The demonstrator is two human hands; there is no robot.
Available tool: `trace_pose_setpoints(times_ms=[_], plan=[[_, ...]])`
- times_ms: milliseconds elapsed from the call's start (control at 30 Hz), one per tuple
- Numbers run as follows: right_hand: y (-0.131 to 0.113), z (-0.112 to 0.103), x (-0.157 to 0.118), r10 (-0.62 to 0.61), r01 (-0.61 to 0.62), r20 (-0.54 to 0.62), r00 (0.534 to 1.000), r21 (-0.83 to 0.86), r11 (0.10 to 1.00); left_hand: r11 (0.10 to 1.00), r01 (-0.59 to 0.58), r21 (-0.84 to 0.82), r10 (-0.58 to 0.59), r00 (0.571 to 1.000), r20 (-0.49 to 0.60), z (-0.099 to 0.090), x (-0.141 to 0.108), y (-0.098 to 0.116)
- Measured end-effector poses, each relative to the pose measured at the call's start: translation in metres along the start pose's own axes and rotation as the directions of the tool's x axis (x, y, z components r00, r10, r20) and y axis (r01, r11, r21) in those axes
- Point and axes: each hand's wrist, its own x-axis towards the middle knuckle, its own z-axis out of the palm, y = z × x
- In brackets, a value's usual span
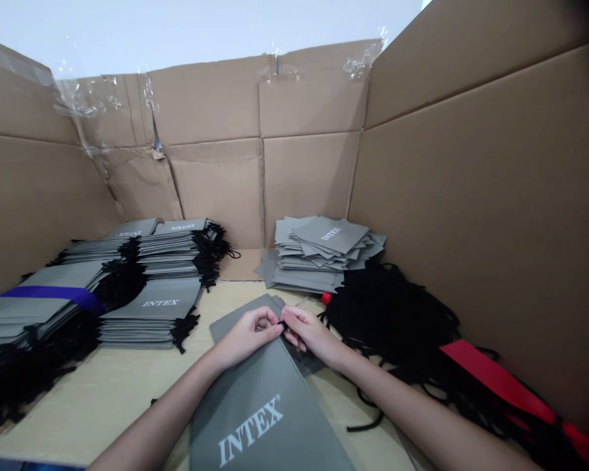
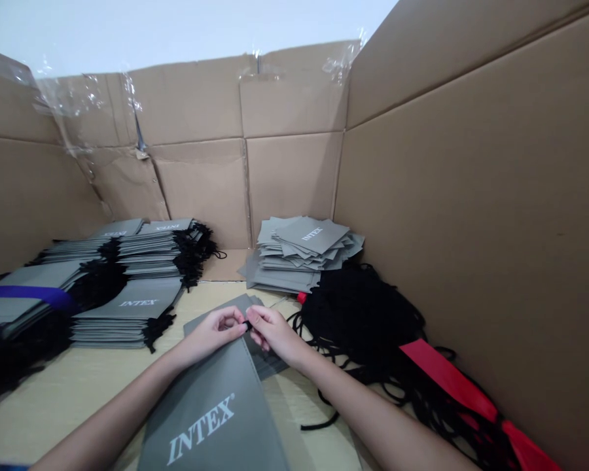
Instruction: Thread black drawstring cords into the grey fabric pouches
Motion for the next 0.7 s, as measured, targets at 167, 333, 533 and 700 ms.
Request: trace_pose_setpoints(times_ms=[167, 333, 533, 700], plan=[[-0.002, -0.001, 0.002, 0.046, -0.044, -0.013, 0.999, 0.118, 0.992, 0.996, -0.017, 0.084, 0.015, 0.999, 0.029, 0.002, -0.002, 0.005], [-0.007, 0.005, -0.001, 0.143, -0.125, -0.032, 0.989, 0.326, 0.937, 0.977, -0.136, 0.167, 0.141, 0.990, -0.023, 0.000, 0.000, 0.006], [-0.010, 0.010, -0.003, 0.223, -0.156, -0.046, 0.974, 0.578, 0.801, 0.915, -0.187, 0.359, 0.221, 0.974, -0.057, 0.001, -0.001, 0.002], [-0.005, 0.011, -0.002, 0.325, -0.147, -0.122, 0.938, 0.708, 0.691, 0.828, -0.209, 0.521, 0.269, 0.962, -0.040, 0.004, -0.004, -0.001]])
